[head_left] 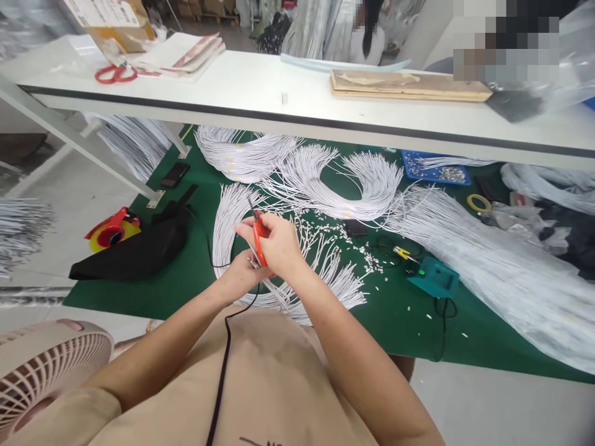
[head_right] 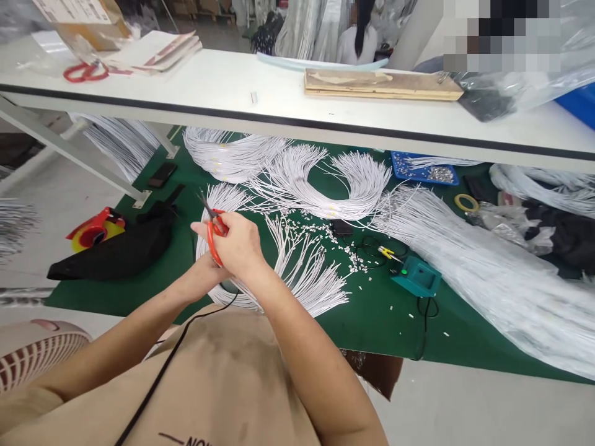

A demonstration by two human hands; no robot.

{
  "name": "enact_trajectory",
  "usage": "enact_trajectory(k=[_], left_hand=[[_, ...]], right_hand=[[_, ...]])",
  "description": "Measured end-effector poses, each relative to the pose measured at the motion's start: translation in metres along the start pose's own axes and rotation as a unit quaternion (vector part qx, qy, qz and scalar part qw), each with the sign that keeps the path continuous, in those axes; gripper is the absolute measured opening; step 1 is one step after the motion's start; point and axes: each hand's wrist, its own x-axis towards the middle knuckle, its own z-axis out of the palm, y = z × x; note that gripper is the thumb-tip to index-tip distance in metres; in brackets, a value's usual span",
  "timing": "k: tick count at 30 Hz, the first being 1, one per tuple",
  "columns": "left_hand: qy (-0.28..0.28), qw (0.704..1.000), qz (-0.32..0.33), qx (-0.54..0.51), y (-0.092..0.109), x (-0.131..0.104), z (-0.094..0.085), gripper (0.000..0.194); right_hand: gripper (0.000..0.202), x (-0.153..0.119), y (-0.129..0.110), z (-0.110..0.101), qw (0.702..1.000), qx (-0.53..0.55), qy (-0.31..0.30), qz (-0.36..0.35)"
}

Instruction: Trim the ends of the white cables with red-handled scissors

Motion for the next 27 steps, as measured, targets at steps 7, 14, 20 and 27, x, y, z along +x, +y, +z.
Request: enact_trajectory(k=[7,14,20,27], left_hand=[[-0.04,0.99,0.025,-0.131,-0.01,-0.002,-0.011,0.041],[0.034,0.985,0.024,-0.167,-0.015,0.002,-0.002,0.04],[0.052,0.985,0.009,-0.167,-0.012,0.002,0.0,0.038],[0.067,0.987,0.0,-0.146,-0.006,-0.001,-0.005,0.027]], right_hand=[[0.025,-0.003,0.023,-0.01,0.995,-0.053,0.018,0.087],[0.029,-0.024,0.044,-0.002,0.991,0.039,0.04,0.123],[0.029,-0.031,0.047,-0.02,0.992,0.04,0.008,0.119],[0.024,-0.039,0.047,-0.042,0.938,-0.325,-0.071,0.098]])
